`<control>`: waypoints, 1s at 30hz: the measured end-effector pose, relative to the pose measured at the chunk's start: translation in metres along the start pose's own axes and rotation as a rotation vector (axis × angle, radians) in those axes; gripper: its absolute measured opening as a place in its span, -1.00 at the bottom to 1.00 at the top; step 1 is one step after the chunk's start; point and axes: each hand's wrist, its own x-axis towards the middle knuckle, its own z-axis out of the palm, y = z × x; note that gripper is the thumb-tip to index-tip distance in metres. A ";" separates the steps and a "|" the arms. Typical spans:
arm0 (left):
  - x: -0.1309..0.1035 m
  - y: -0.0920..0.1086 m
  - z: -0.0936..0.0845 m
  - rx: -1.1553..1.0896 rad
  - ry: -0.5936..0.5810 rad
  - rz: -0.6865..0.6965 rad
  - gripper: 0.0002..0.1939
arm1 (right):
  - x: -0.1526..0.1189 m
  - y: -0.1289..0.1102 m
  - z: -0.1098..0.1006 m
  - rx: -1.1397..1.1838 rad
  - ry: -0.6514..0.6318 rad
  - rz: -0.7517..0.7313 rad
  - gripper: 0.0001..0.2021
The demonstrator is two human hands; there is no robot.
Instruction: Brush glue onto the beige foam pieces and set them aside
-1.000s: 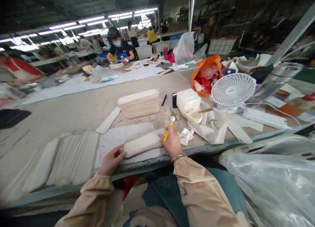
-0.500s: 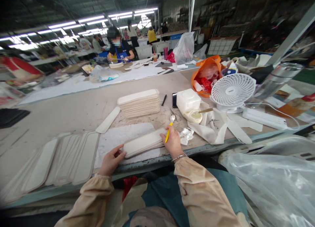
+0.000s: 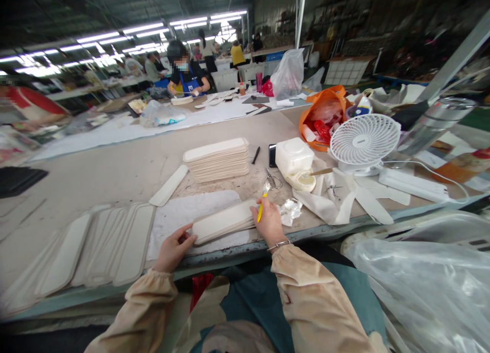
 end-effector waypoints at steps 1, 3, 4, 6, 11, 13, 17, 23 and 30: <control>0.000 -0.001 0.000 0.004 -0.003 0.003 -0.44 | 0.000 0.001 0.000 0.009 0.003 0.000 -0.78; 0.000 -0.003 0.000 0.013 -0.012 0.011 -0.44 | 0.000 0.002 0.001 0.043 0.017 -0.008 -0.78; 0.000 -0.003 0.000 0.018 -0.017 0.014 -0.44 | 0.000 0.003 0.001 0.065 0.029 -0.015 -0.77; 0.001 -0.004 0.001 0.023 -0.023 0.015 -0.44 | -0.001 0.003 0.000 0.111 0.056 -0.032 -0.77; 0.001 -0.002 0.001 0.005 -0.014 0.007 -0.43 | -0.001 -0.003 -0.005 0.285 0.098 -0.024 -0.78; 0.001 0.000 0.000 0.006 -0.016 0.001 -0.42 | -0.002 -0.006 -0.007 0.383 0.105 0.002 -0.77; 0.000 0.002 0.000 0.059 -0.035 0.001 -0.43 | -0.002 -0.009 -0.007 0.604 0.117 0.052 -0.73; 0.004 0.005 -0.010 0.177 0.029 0.135 -0.43 | 0.002 -0.018 -0.007 0.956 0.129 0.175 -0.65; 0.019 0.057 -0.016 0.182 -0.102 0.400 -0.42 | 0.008 -0.038 -0.035 1.215 0.038 0.223 -0.59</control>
